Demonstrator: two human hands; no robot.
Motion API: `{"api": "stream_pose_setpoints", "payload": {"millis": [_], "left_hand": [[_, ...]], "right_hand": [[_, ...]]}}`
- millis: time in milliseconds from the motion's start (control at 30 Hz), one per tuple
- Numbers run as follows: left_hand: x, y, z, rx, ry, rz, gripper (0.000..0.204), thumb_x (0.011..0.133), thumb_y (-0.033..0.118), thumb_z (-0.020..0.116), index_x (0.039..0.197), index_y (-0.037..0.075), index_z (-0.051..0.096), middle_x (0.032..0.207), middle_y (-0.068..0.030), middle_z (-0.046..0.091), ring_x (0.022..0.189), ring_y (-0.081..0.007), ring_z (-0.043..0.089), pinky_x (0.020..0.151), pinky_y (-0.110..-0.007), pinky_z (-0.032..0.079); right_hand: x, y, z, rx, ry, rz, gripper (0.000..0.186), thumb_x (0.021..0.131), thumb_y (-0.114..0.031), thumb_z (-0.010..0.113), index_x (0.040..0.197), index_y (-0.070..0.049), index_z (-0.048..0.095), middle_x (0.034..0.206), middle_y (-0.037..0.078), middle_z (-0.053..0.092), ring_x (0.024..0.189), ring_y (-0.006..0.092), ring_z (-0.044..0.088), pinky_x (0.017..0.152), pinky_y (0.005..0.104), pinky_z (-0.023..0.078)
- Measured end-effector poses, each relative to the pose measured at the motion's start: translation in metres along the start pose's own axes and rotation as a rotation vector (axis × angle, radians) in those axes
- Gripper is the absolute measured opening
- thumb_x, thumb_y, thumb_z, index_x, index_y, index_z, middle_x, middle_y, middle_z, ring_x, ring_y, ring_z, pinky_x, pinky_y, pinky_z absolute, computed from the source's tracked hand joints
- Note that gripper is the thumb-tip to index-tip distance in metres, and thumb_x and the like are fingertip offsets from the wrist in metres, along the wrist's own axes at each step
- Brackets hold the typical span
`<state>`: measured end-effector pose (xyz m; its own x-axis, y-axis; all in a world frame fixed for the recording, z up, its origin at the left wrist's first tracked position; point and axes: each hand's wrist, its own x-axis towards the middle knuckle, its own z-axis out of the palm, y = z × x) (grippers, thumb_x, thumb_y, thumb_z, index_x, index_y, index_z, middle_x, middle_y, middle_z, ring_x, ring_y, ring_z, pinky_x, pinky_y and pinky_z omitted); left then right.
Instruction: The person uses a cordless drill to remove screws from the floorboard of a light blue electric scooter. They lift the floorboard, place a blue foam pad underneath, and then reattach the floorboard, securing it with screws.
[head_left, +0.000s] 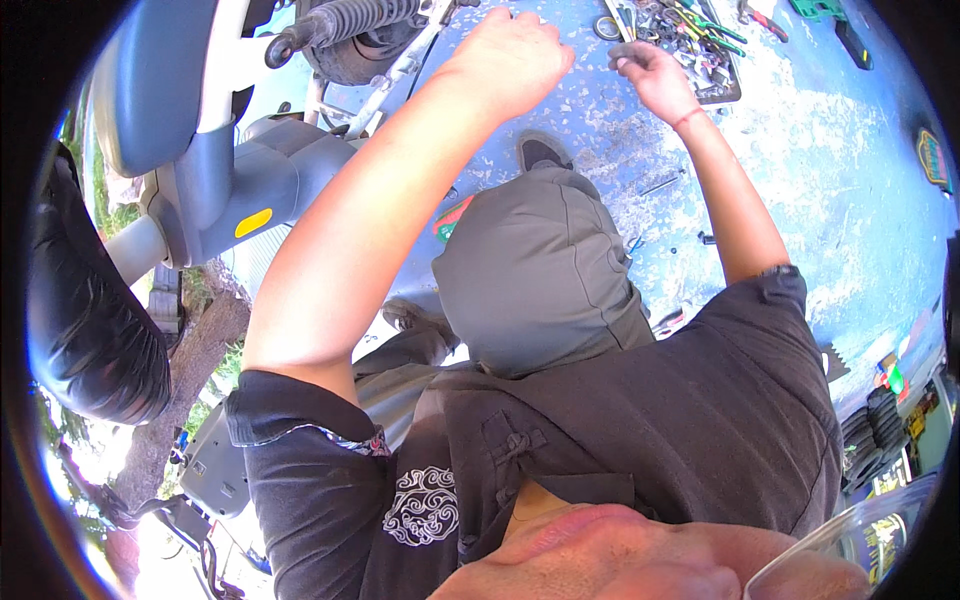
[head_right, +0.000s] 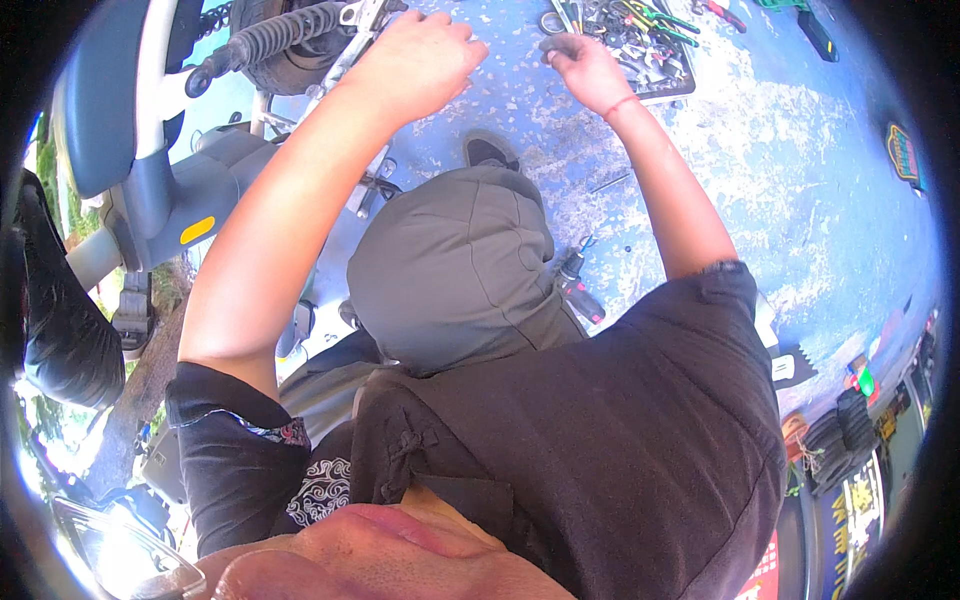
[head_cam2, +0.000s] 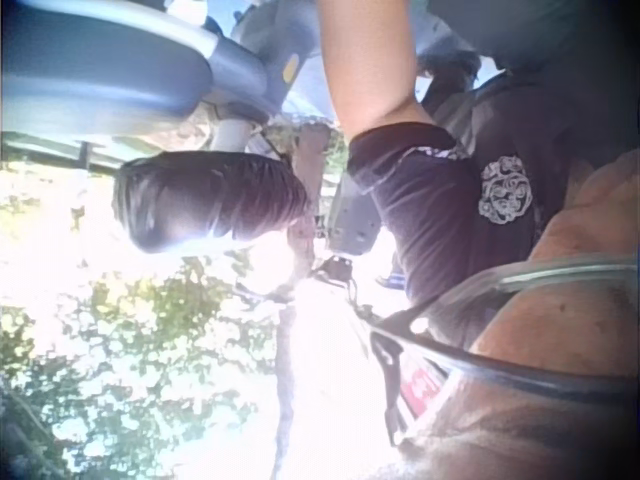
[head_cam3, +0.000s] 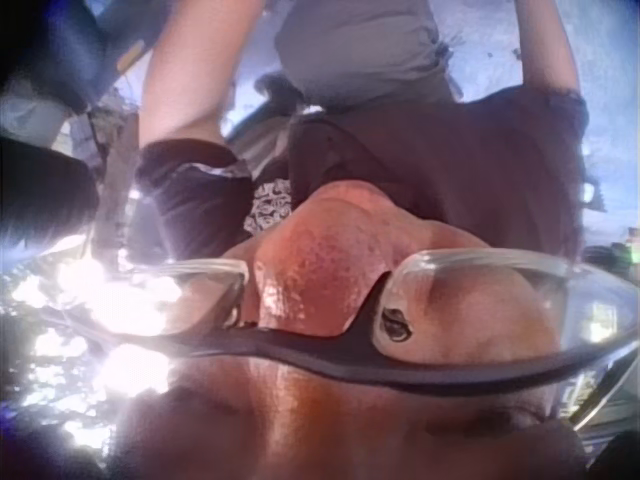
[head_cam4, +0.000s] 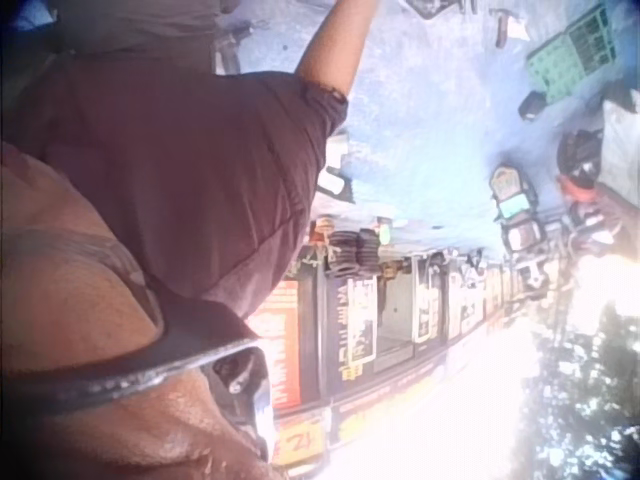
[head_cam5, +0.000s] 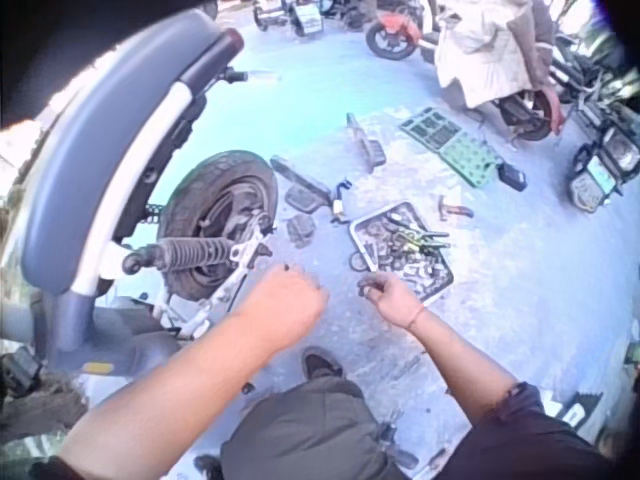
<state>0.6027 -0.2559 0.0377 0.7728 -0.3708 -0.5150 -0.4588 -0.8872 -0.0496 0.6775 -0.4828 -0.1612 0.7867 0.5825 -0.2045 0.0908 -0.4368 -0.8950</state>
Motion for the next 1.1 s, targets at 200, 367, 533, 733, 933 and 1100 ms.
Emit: {"api": "stream_pose_setpoints", "payload": {"millis": [200,367,533,733,933,1100], "left_hand": [[0.033,-0.003,0.061,0.173,-0.054,-0.007,0.018,0.09,0.019,0.068,0.105,0.012,0.074,0.103,-0.0073,0.074,0.103,-0.0248,0.069,0.088,-0.042,0.052],[0.015,-0.012,0.08,0.002,0.081,0.02,0.026,0.091,0.022,0.059,0.109,0.008,0.072,0.111,-0.0154,0.071,0.106,-0.0329,0.067,0.09,-0.048,0.051],[0.029,-0.011,0.095,0.078,-0.19,-0.055,0.033,0.092,0.021,0.059,0.119,0.008,0.07,0.12,-0.0166,0.07,0.114,-0.0316,0.066,0.094,-0.047,0.051],[0.022,-0.021,0.129,0.044,-0.207,-0.081,0.037,0.091,0.02,0.065,0.125,0.007,0.068,0.125,-0.0169,0.069,0.115,-0.0297,0.067,0.096,-0.046,0.052],[-0.01,-0.029,0.097,-0.5,-0.015,-0.183,0.045,0.091,0.016,0.071,0.135,0.007,0.064,0.125,-0.0158,0.069,0.111,-0.0285,0.068,0.098,-0.043,0.052],[-0.089,-0.016,0.106,-1.117,0.237,-0.468,0.038,0.1,0.014,0.064,0.138,0.005,0.063,0.125,-0.0122,0.07,0.105,-0.0229,0.068,0.099,-0.036,0.052]], "right_hand": [[-0.019,-0.159,-0.004,0.228,-0.008,-0.355,0.022,0.094,-0.011,0.062,0.111,0.0,0.071,0.105,0.016,0.074,0.1,0.0222,0.071,0.089,0.0362,0.055],[-0.051,-0.231,0.044,0.081,-0.083,-0.732,0.017,0.084,-0.018,0.071,0.091,-0.003,0.067,0.099,0.014,0.062,0.099,0.0359,0.06,0.089,0.0447,0.049],[-0.032,-0.196,0.071,-0.013,0.055,-0.578,0.016,0.082,-0.02,0.066,0.086,-0.005,0.067,0.096,0.015,0.063,0.097,0.0368,0.06,0.086,0.0476,0.049],[-0.036,-0.188,0.063,0.387,-0.268,-0.463,0.021,0.087,-0.022,0.068,0.096,-0.003,0.073,0.098,0.017,0.068,0.095,0.033,0.066,0.087,0.0436,0.052],[0.062,0.026,-0.008,-0.354,0.137,0.077,0.04,0.083,-0.032,0.07,0.115,-0.01,0.076,0.106,0.017,0.075,0.103,0.0363,0.072,0.093,0.0443,0.057],[0.102,0.153,-0.117,-0.719,0.272,0.275,0.048,0.09,-0.038,0.065,0.123,-0.004,0.069,0.123,0.02,0.069,0.118,0.0399,0.063,0.103,0.0483,0.05]]}}
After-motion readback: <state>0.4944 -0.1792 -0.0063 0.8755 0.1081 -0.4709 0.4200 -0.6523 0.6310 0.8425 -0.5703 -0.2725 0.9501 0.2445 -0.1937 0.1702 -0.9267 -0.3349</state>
